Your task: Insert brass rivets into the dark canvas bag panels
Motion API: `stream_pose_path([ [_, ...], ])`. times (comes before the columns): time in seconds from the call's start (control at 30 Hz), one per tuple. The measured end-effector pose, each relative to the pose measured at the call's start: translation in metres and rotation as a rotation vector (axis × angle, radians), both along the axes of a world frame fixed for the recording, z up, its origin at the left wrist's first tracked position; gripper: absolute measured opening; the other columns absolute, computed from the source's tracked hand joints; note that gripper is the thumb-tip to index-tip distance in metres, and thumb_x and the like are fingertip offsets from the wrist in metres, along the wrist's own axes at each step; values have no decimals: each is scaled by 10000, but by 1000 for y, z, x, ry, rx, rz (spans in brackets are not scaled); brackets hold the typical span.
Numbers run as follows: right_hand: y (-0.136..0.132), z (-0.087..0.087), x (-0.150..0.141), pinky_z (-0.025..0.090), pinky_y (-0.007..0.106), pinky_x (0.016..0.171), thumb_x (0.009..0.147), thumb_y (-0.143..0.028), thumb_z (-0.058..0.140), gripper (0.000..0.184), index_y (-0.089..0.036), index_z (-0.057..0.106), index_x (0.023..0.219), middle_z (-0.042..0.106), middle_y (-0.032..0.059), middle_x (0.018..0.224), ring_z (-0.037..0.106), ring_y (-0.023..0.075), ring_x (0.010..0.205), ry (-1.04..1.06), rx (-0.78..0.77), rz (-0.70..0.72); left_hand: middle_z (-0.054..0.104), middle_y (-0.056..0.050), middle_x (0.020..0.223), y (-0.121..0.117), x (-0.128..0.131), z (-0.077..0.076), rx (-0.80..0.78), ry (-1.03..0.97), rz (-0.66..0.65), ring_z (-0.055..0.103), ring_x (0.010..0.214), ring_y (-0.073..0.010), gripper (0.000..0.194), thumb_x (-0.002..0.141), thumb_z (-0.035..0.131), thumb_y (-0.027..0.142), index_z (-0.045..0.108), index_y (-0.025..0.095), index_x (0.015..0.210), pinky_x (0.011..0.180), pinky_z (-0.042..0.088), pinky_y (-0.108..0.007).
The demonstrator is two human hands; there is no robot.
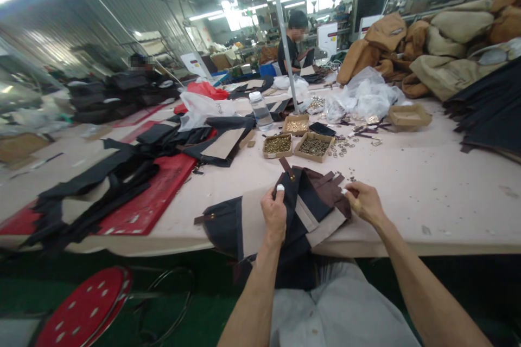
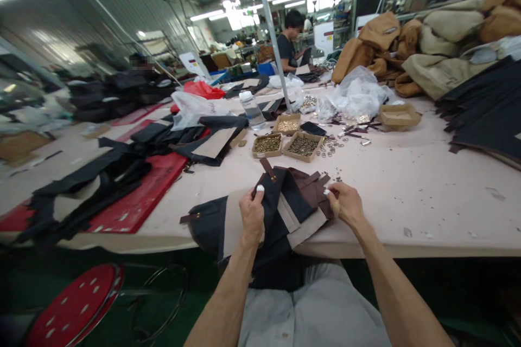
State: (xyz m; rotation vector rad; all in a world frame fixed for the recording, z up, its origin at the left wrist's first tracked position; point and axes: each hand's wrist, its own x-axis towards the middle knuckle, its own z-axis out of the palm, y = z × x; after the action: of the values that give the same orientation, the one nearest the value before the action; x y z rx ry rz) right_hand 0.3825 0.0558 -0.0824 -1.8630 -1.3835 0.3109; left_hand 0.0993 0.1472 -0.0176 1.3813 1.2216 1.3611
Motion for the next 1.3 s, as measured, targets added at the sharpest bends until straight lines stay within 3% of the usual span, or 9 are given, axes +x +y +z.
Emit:
stream_pose_path([
  [0.13,24,-11,62,462,290,707,776,-264,601,220,-199,782,883,756,63,819,672,213,746,-51,-110,-86,701,-59,837,1,-6,-32,-4,213,46,584,752,-197,353,929,576,440,744,133,972,725,459,-293],
  [0.27,30,-22,99,433,267,669,755,-285,618,216,-194,785,857,743,40,768,657,193,716,-57,-166,-26,592,-11,688,1,-11,-49,18,269,55,473,640,-167,338,941,555,451,686,160,828,620,361,-280],
  [0.37,37,-25,99,425,262,665,763,-287,613,222,-193,783,870,738,31,759,651,186,708,-74,-165,-3,511,15,621,1,-14,-48,10,258,36,406,596,-153,342,929,566,455,647,170,758,579,300,-276],
  [0.6,62,-22,90,406,255,674,749,-213,617,218,-222,785,887,762,48,831,657,195,763,-234,-255,87,592,-5,709,-5,-22,-49,17,223,18,479,664,-166,355,952,542,461,711,152,903,644,381,-271],
  [0.7,68,-19,91,387,260,670,738,-189,613,176,-214,767,819,758,63,819,647,202,769,-323,-291,186,654,-29,785,-6,-26,-51,-23,143,40,542,724,-181,374,937,564,482,729,147,955,698,438,-278],
  [0.87,73,-7,92,322,267,598,722,-180,608,87,-186,673,665,696,55,667,569,171,617,-377,-402,304,732,-93,960,-4,-31,-54,-129,-109,73,623,841,-213,439,887,621,496,736,117,1078,774,500,-304],
  [1.0,75,5,72,337,263,616,786,-235,611,100,-174,679,746,698,57,702,581,172,641,-329,-275,251,740,-109,1008,-5,-33,-55,-155,-256,15,637,865,-212,455,863,657,476,731,100,1108,801,511,-314],
  [1.13,85,11,20,373,256,664,841,-253,592,127,-182,690,877,714,42,792,606,173,706,-263,-133,311,733,-73,939,-7,-33,-53,-130,-177,-20,620,838,-200,428,889,627,471,740,107,1084,778,495,-297],
  [1.3,103,3,-32,380,267,736,896,-268,594,124,-182,671,942,711,69,897,612,193,823,-358,-124,350,704,-48,858,-9,-35,-50,-123,-81,-12,601,798,-200,425,900,595,485,741,111,1040,732,487,-290],
])
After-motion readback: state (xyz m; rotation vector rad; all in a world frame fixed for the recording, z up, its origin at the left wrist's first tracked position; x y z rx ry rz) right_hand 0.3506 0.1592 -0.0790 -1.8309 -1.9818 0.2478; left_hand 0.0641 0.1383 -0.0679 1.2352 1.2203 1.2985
